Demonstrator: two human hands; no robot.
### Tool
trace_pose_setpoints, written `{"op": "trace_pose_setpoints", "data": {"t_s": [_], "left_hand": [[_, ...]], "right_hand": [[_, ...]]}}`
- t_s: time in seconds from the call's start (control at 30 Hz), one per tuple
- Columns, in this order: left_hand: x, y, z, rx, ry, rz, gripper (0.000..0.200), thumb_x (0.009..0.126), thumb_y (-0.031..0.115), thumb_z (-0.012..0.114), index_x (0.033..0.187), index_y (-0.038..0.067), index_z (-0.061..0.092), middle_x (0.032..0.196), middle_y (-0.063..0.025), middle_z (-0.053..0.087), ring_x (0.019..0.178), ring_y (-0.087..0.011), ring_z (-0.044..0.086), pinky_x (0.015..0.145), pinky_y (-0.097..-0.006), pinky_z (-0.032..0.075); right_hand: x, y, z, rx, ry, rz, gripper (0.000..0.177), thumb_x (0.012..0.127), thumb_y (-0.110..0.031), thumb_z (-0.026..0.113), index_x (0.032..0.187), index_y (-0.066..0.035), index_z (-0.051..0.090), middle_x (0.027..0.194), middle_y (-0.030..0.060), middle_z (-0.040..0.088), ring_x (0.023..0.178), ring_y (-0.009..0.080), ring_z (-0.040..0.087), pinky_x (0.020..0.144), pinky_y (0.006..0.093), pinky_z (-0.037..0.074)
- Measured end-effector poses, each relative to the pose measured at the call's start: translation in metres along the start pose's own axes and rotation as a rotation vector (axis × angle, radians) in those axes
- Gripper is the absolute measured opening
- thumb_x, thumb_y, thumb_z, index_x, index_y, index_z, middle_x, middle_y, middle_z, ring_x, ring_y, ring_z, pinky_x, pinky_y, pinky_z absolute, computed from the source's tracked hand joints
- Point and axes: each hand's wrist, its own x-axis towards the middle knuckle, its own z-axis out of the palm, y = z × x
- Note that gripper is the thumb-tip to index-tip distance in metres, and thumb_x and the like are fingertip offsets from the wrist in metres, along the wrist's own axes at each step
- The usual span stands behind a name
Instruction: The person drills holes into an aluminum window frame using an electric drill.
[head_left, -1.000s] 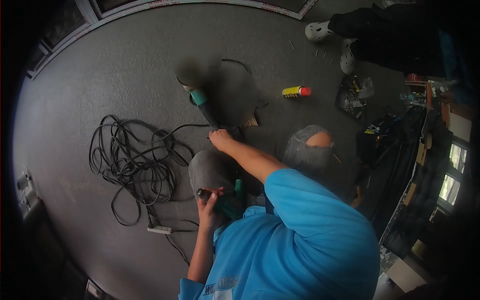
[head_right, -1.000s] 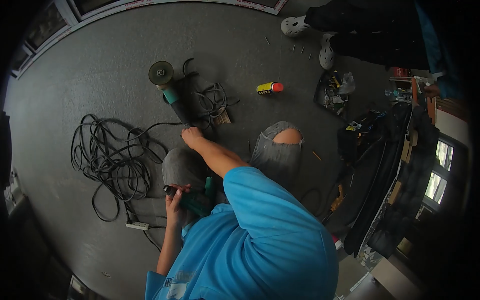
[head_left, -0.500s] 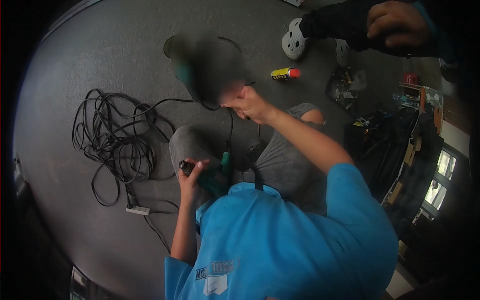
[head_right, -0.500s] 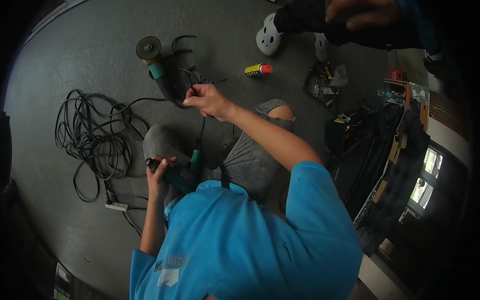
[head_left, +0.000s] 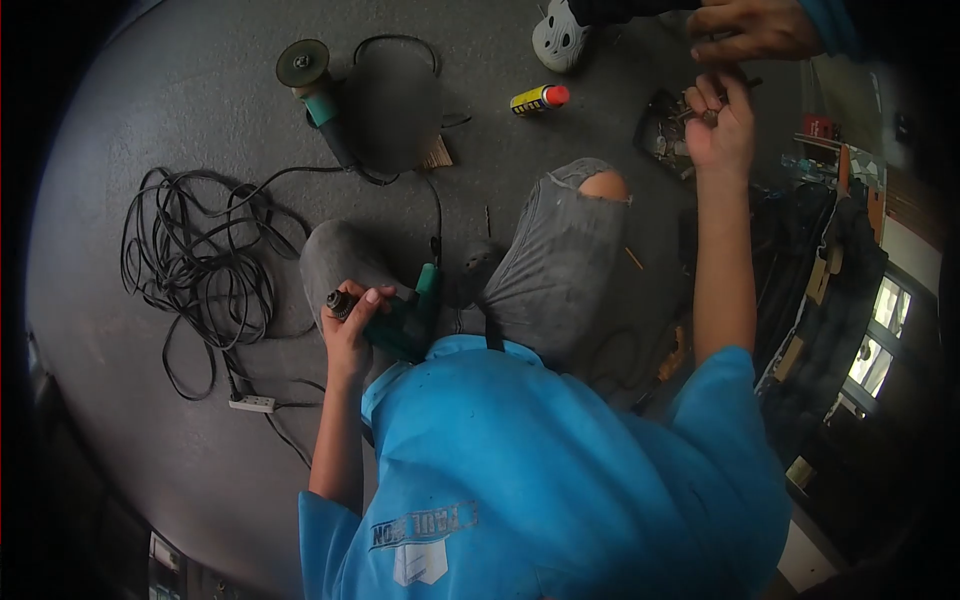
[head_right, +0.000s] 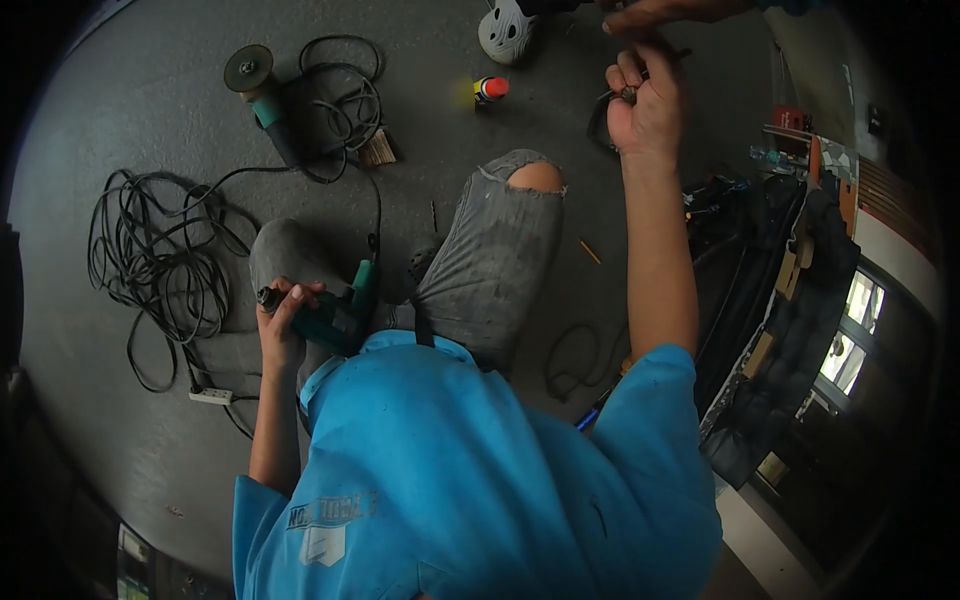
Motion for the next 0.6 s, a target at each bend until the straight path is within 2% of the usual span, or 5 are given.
{"op": "trace_pose_setpoints", "data": {"t_s": [0.2,0.3,0.47,0.53,0.6], "left_hand": [[-0.006,-0.003,0.009,0.049,0.008,-0.006,0.018,0.087,0.014,0.064,0.078,0.005,0.052,0.076,-0.0088,0.062,0.092,-0.0201,0.063,0.081,-0.0315,0.045],[-0.01,-0.007,0.01,0.137,-0.027,0.015,0.019,0.087,0.014,0.066,0.078,0.006,0.051,0.077,-0.0081,0.062,0.092,-0.0193,0.064,0.085,-0.0322,0.045],[-0.016,-0.007,0.02,0.162,-0.037,0.066,0.019,0.087,0.015,0.067,0.085,0.006,0.051,0.079,-0.0069,0.062,0.091,-0.0168,0.063,0.099,-0.0381,0.042],[-0.018,-0.01,0.015,0.211,-0.054,0.078,0.02,0.087,0.018,0.067,0.088,0.007,0.051,0.079,-0.0055,0.06,0.089,-0.0171,0.062,0.102,-0.0424,0.039],[-0.025,-0.009,0.011,0.219,-0.101,0.108,0.021,0.085,0.018,0.069,0.086,0.005,0.051,0.082,-0.0056,0.059,0.092,-0.0176,0.061,0.103,-0.0412,0.037]], "right_hand": [[0.024,-0.014,-0.029,-0.069,0.153,-0.009,0.015,0.087,-0.012,0.062,0.101,-0.005,0.061,0.101,0.0046,0.065,0.058,0.0059,0.037,0.055,0.0222,0.032],[0.021,0.008,-0.053,-0.024,0.229,-0.082,0.009,0.086,-0.015,0.064,0.09,-0.009,0.059,0.081,-0.0002,0.059,0.054,0.0057,0.039,0.051,0.0234,0.033],[-0.094,0.256,-0.136,-0.782,0.14,0.613,0.022,0.076,-0.027,0.07,0.08,-0.006,0.063,0.064,0.0015,0.057,0.057,0.0099,0.055,0.046,0.0303,0.042],[-0.16,0.333,-0.145,-1.193,-0.081,0.521,0.029,0.077,-0.03,0.064,0.09,-0.003,0.065,0.079,0.0167,0.067,0.075,0.0346,0.066,0.067,0.0426,0.049],[-0.215,0.442,-0.174,-1.247,-0.092,0.565,0.032,0.081,-0.033,0.06,0.097,-0.005,0.065,0.088,0.019,0.067,0.085,0.0422,0.063,0.074,0.047,0.049]]}}
